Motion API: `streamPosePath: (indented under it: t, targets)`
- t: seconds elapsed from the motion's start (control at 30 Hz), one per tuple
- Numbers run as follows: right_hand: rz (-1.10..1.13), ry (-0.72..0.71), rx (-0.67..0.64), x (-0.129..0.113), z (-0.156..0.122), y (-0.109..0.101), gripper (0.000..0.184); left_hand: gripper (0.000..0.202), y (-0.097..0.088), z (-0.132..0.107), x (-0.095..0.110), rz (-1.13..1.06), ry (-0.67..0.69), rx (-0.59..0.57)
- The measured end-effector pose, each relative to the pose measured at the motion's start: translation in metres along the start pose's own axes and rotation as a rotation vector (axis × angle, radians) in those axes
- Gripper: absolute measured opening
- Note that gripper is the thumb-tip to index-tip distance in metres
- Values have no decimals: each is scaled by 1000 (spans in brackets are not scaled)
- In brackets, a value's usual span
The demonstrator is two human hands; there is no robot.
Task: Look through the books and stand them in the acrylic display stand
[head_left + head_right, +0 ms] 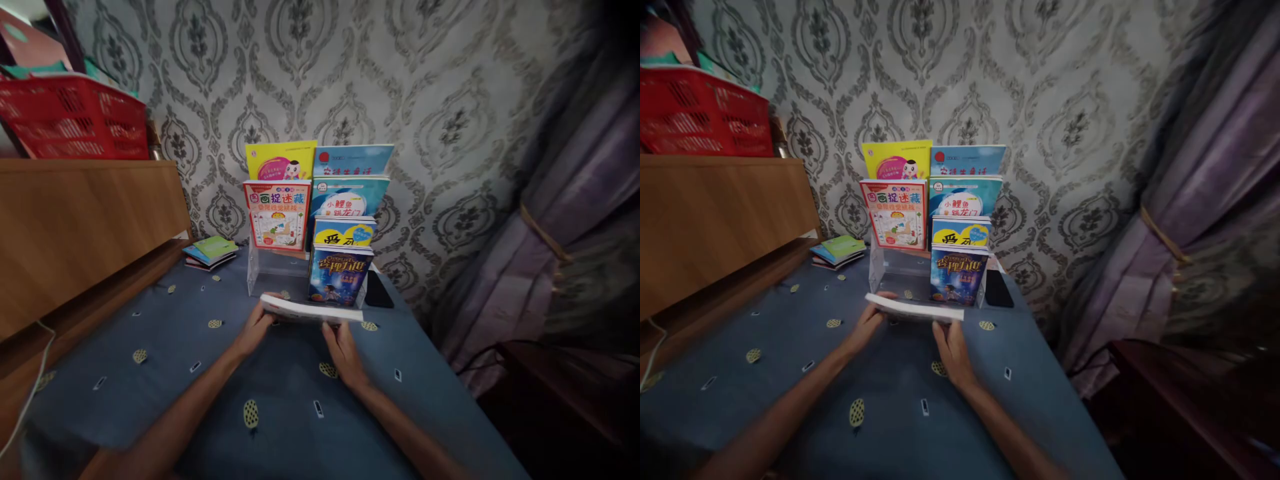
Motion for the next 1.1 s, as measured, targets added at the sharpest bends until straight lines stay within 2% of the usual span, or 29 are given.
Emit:
streamPosePath:
  t: [0.1,0.3,0.57,0.77,0.9,1.1]
  targets:
    - [-2,-28,-4,1,-1,1,51,39,1,2,5,-70,-64,74]
    - [-1,-16,25,3,-2,2,60,40,3,5,11,-127,-97,46]
    - [17,-29,18,-5,-3,0,52,34,-1,0,6,-108,-52,24]
    - [-71,-14,-75,-12,2,-3,41,39,-14,1,1,-66,-98,63]
    - [-53,-61,-61,-19,10,3,40,42,-22,5,-4,-19,-60,69]
    - [-14,-94,-55,-22,20,12,41,32,-33,8,-12,92,-74,112]
Point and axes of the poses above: each hand's wrist, its own z-axis towards the middle knuckle, its own y-axis out of the palm, x = y × z, the point moved 1 cm from there along z, towards the middle knuckle, and after that the axes turned 8 degrees about x, right-handed, at the moved point
